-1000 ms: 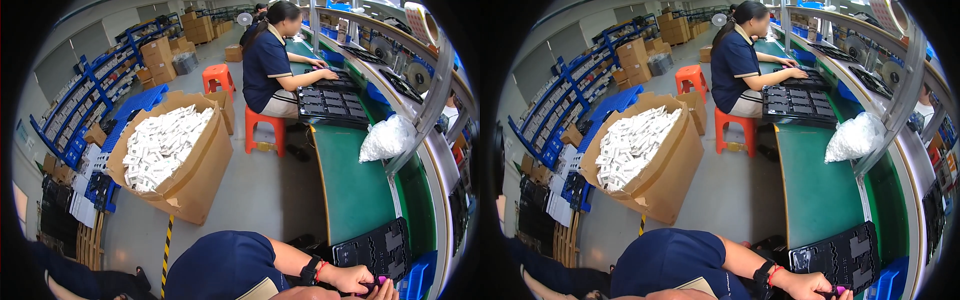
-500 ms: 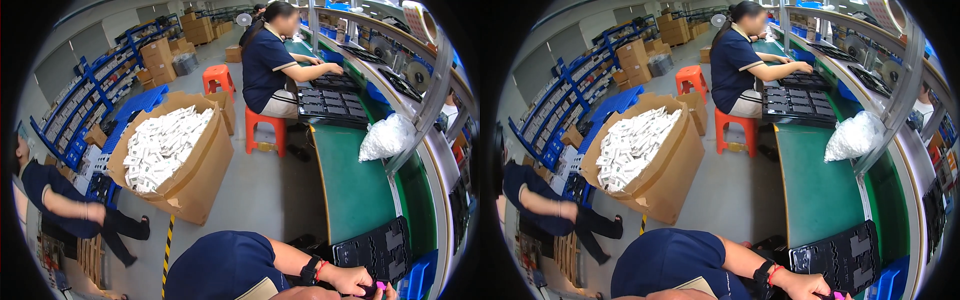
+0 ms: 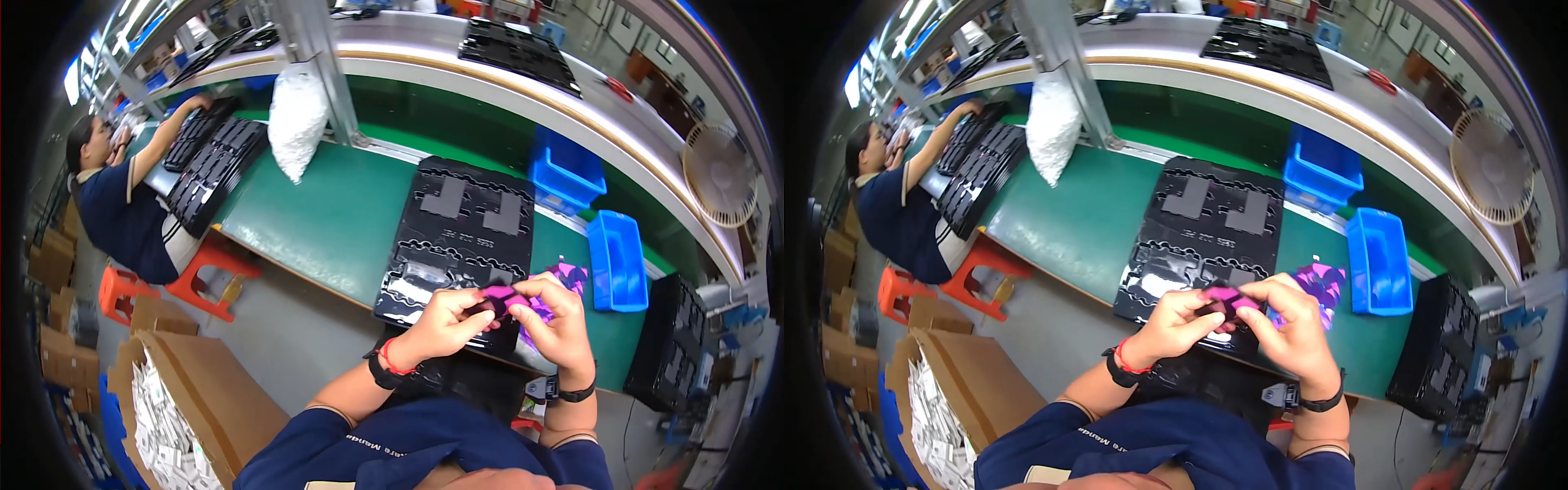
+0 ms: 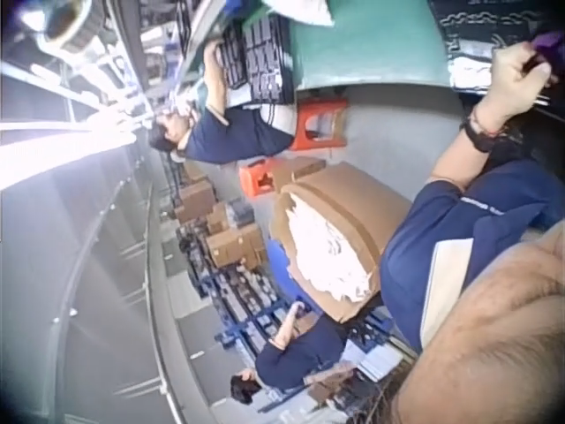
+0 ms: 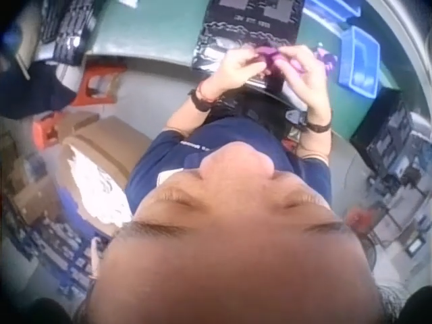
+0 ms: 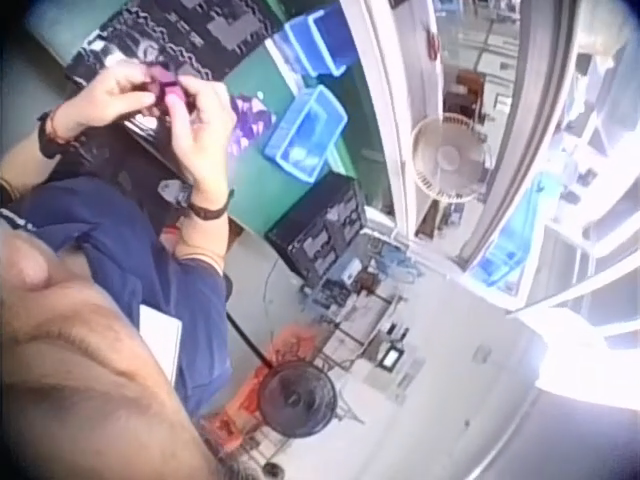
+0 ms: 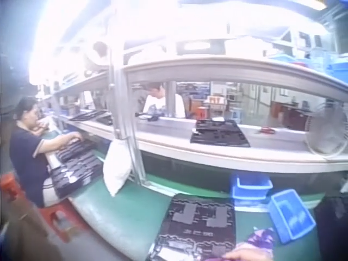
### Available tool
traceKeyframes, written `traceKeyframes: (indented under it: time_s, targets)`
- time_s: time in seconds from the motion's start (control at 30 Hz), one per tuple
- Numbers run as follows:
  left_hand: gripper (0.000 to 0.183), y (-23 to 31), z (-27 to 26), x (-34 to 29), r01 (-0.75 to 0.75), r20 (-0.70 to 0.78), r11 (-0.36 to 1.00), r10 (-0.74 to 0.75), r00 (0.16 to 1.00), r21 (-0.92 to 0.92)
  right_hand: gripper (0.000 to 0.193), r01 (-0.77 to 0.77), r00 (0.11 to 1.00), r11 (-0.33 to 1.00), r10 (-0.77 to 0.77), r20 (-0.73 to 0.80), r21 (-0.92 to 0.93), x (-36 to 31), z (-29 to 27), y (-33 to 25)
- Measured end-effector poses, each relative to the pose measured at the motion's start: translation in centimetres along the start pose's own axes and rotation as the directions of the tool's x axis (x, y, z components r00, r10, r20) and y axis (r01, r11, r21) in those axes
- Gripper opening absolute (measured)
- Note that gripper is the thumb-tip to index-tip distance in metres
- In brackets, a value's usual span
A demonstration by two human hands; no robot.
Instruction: Assembling small purple and black plastic components at an industrial workstation.
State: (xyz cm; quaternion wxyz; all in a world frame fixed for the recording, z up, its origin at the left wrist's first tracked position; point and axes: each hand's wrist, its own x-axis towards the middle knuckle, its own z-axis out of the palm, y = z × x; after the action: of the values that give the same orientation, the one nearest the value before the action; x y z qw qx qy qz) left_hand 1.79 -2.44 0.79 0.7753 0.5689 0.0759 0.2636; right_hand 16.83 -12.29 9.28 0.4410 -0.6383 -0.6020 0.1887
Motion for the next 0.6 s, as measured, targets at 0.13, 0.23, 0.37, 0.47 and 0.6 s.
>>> traceKeyframes:
  time_s: [0.13, 0.23, 0.37, 0.47, 0.6]
  targets:
    - [0.031, 2.2, 0.7, -0.4, -0.206, -0.129, 0.792, 0.336, 0.933, 0.574, 0.019, 0.225, 0.956, 0.961, -0.250, -0.153, -0.162, -1.1, 1.1, -0.1]
    - [0.040, 3.3, -1.4, -2.5, -0.189, -0.274, 0.668, 0.524, 0.807, 0.720, 0.028, 0.371, 0.872, 0.862, -0.451, -0.188, -0.346, -1.2, 2.7, -0.5]
    - [0.036, 3.1, -4.3, -4.2, -0.081, -0.478, 0.682, 0.587, 0.653, 0.727, 0.028, 0.419, 0.798, 0.725, -0.582, -0.159, -0.547, 0.0, 7.6, -0.6]
    - [0.025, 2.8, -4.8, -4.6, 0.001, -0.375, 0.510, 0.631, 0.679, 0.860, 0.029, 0.360, 0.835, 0.729, -0.530, -0.147, -0.582, 0.7, 10.5, 0.5]
    - [0.012, 2.3, -4.5, -4.7, 0.045, -0.290, 0.407, 0.564, 0.773, 0.912, 0.030, 0.274, 0.932, 0.811, -0.356, -0.065, -0.517, 0.5, 10.6, 0.2]
